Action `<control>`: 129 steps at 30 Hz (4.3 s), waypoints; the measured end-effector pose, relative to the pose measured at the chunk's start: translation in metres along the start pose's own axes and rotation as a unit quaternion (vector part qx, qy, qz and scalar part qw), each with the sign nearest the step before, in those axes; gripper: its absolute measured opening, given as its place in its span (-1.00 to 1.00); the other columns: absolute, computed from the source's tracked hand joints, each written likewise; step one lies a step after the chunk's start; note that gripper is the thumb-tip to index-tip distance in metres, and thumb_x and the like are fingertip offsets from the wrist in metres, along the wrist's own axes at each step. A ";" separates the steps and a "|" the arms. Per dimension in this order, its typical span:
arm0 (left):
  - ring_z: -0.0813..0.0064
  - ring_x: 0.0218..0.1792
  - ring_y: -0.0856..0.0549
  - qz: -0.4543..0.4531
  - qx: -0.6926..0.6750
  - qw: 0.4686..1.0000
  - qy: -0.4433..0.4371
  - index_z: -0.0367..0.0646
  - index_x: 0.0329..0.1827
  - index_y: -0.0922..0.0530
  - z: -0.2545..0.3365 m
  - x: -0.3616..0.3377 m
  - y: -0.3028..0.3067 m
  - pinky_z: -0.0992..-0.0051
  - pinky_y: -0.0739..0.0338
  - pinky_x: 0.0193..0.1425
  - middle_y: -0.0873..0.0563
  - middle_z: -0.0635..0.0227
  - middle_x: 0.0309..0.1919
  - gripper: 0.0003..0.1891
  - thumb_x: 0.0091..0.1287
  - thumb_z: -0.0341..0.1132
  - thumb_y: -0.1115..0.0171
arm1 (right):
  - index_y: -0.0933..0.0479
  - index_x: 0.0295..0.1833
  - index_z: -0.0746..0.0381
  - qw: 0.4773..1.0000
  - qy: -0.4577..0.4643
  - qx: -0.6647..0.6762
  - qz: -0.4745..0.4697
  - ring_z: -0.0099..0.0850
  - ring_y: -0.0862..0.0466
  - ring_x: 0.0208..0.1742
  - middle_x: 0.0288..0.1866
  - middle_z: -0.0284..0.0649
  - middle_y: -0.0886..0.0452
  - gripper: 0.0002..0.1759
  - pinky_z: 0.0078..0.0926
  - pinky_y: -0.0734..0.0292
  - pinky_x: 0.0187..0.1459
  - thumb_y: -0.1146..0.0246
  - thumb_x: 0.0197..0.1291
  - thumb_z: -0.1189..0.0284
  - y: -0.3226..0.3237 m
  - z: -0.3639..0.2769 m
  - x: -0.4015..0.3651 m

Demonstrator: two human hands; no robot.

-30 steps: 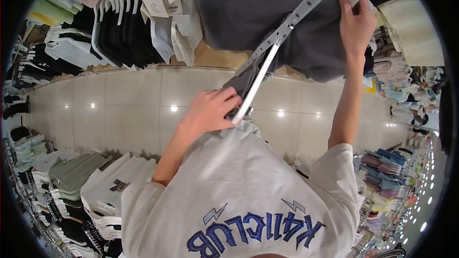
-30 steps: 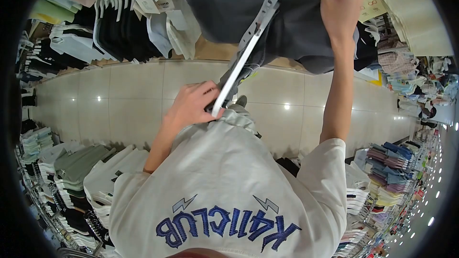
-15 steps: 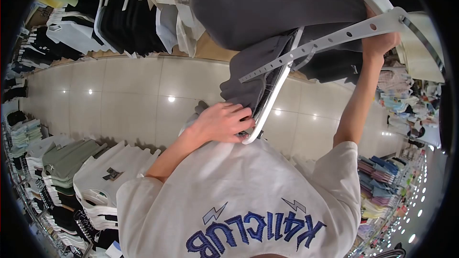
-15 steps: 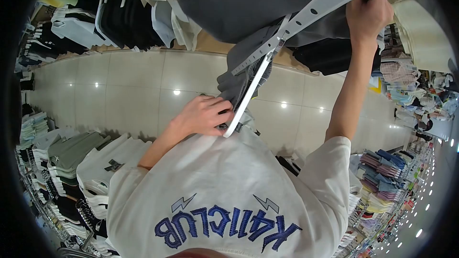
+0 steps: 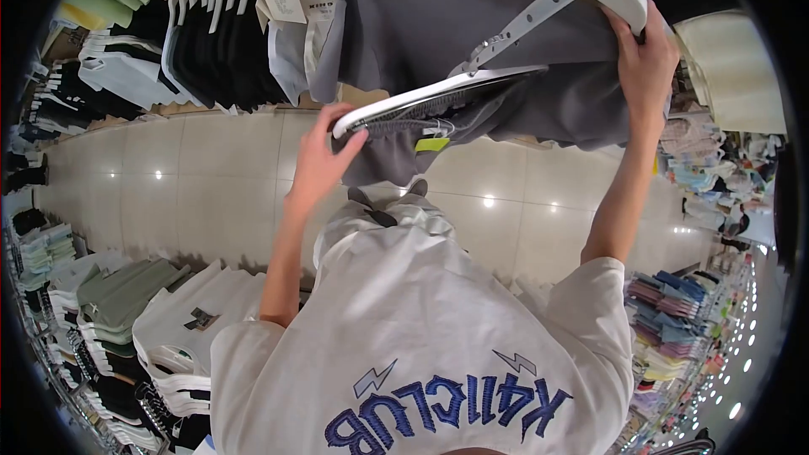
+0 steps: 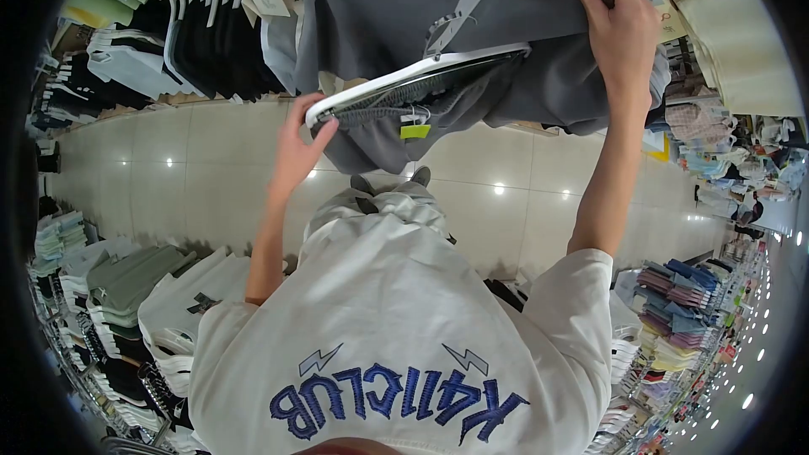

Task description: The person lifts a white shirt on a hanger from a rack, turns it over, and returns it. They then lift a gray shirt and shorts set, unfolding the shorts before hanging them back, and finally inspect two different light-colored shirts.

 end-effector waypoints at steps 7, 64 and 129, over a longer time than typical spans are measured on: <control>0.09 0.35 -0.41 0.078 0.099 0.985 -0.119 -0.22 0.47 -0.19 0.031 0.032 0.010 0.18 -0.26 0.42 -0.37 0.03 0.38 -0.15 0.16 -0.29 -0.48 | -0.54 0.09 0.27 1.000 0.006 -0.005 -0.010 -0.05 -0.68 -0.37 -0.34 0.01 -0.66 -0.58 -0.36 -0.55 -0.30 -0.41 0.19 0.30 0.005 -0.002 -0.011; 0.05 -0.39 -0.68 0.286 0.571 0.726 -0.256 -0.26 -0.01 -0.68 0.236 0.145 0.114 0.30 -0.53 -0.24 -0.72 0.01 -0.41 -0.54 0.26 -0.02 -0.36 | -0.08 0.54 0.00 0.790 -0.428 0.374 -0.229 -0.23 -0.65 -0.04 0.12 0.03 -0.58 -0.02 -0.29 -0.56 0.07 -0.48 0.07 0.33 -0.361 0.014 -0.404; 0.03 -0.30 -0.75 0.194 0.473 0.859 0.017 -0.25 -0.07 -0.71 0.127 0.095 0.056 0.32 -0.58 -0.14 -0.76 0.04 -0.38 -0.41 0.10 0.14 -0.43 | -0.42 0.23 0.26 0.450 -0.634 0.629 -0.008 -0.47 -0.62 0.10 0.11 -0.24 -0.61 -0.59 -0.47 -0.52 0.12 -0.23 0.40 0.27 -0.145 -0.015 -0.211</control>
Point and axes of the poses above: each hand's wrist, its own x-axis towards the middle knuckle, its own y-axis out of the back of the hand, z = x × y, the point moved 4 cm from there along x, towards the middle knuckle
